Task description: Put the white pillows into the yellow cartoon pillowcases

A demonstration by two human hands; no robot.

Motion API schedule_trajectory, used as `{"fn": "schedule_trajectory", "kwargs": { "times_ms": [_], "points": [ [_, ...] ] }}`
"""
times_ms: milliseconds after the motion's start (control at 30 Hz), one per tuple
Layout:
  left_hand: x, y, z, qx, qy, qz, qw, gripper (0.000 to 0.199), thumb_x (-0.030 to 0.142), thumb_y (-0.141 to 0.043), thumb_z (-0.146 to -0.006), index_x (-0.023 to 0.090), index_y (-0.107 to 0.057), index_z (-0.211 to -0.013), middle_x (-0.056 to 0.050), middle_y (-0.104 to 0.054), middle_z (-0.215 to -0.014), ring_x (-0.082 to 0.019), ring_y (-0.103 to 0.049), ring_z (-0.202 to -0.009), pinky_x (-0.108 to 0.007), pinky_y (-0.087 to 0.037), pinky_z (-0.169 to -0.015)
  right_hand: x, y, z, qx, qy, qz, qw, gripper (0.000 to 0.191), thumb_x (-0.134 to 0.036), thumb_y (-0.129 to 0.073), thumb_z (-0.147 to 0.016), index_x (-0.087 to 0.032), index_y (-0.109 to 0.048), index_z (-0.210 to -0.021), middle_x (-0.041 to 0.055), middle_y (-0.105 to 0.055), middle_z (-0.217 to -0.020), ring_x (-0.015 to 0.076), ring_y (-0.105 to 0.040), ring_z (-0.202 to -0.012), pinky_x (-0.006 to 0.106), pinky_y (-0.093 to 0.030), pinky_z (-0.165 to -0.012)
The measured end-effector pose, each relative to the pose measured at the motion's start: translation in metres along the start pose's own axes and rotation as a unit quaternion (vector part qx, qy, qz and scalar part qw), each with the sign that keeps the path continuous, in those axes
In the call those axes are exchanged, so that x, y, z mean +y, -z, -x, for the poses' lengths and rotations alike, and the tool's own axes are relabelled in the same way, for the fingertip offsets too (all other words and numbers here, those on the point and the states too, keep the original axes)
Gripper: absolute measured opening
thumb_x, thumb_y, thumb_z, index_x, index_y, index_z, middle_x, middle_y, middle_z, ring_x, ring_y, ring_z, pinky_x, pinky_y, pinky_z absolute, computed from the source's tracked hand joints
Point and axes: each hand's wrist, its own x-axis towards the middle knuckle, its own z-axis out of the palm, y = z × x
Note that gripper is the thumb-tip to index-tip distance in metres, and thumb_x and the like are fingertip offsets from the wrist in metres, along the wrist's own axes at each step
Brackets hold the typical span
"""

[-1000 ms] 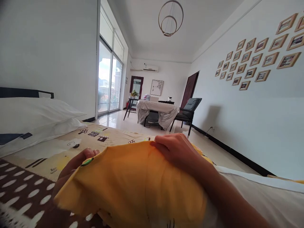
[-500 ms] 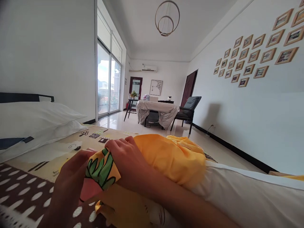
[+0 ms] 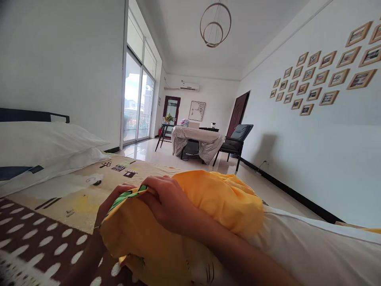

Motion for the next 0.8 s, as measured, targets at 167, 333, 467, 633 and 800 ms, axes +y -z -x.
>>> {"fn": "schedule_trajectory", "kwargs": {
  "times_ms": [167,333,467,633,800],
  "points": [
    [0.001,0.002,0.004,0.002,-0.081,-0.074,0.994,0.008,0.028,-0.053,-0.083,0.020,-0.055,-0.085,-0.002,-0.058,-0.082,-0.017,-0.053,-0.076,-0.027,-0.044,-0.069,0.012,0.000,-0.008,0.062,-0.028,-0.021,0.997,0.021,-0.027,-0.046,-0.089,-0.018,-0.051,-0.071,-0.0041,-0.047,-0.059,0.0099,-0.039,-0.057,0.023,-0.031,-0.056],
    [-0.022,0.001,-0.002,-0.131,-0.120,-0.167,0.970,0.005,0.015,-0.053,-0.076,0.019,-0.052,-0.079,-0.001,-0.054,-0.076,-0.015,-0.049,-0.071,-0.025,-0.042,-0.064,0.025,0.002,-0.009,0.093,-0.061,-0.002,0.994,0.024,-0.029,-0.039,-0.091,-0.020,-0.042,-0.069,-0.0054,-0.039,-0.058,0.0099,-0.032,-0.055,0.023,-0.027,-0.052],
    [-0.039,-0.010,-0.002,-0.159,-0.128,-0.171,0.964,0.012,0.008,-0.044,-0.076,0.018,-0.052,-0.075,-0.003,-0.056,-0.084,-0.014,-0.050,-0.077,-0.024,-0.042,-0.068,0.035,0.006,-0.010,0.126,-0.068,-0.007,0.990,0.028,-0.031,-0.038,-0.091,-0.021,-0.033,-0.066,-0.0060,-0.035,-0.058,0.0097,-0.031,-0.055,0.022,-0.026,-0.051],
    [-0.041,-0.015,-0.005,-0.106,-0.135,-0.136,0.976,0.012,0.011,-0.043,-0.078,0.018,-0.053,-0.082,-0.006,-0.057,-0.090,-0.017,-0.052,-0.085,-0.027,-0.044,-0.074,0.034,0.008,-0.012,0.099,-0.047,0.006,0.994,0.027,-0.031,-0.038,-0.091,-0.021,-0.034,-0.067,-0.0058,-0.037,-0.059,0.0098,-0.032,-0.055,0.022,-0.027,-0.054],
    [-0.040,-0.013,-0.009,-0.133,-0.053,-0.093,0.985,0.008,0.021,-0.047,-0.082,0.017,-0.052,-0.087,-0.005,-0.057,-0.087,-0.017,-0.051,-0.079,-0.027,-0.044,-0.071,0.038,0.010,-0.012,0.135,-0.022,0.109,0.985,0.027,-0.025,-0.041,-0.090,-0.020,-0.033,-0.065,-0.0054,-0.041,-0.056,0.0101,-0.034,-0.054,0.022,-0.027,-0.056]
  ]
}}
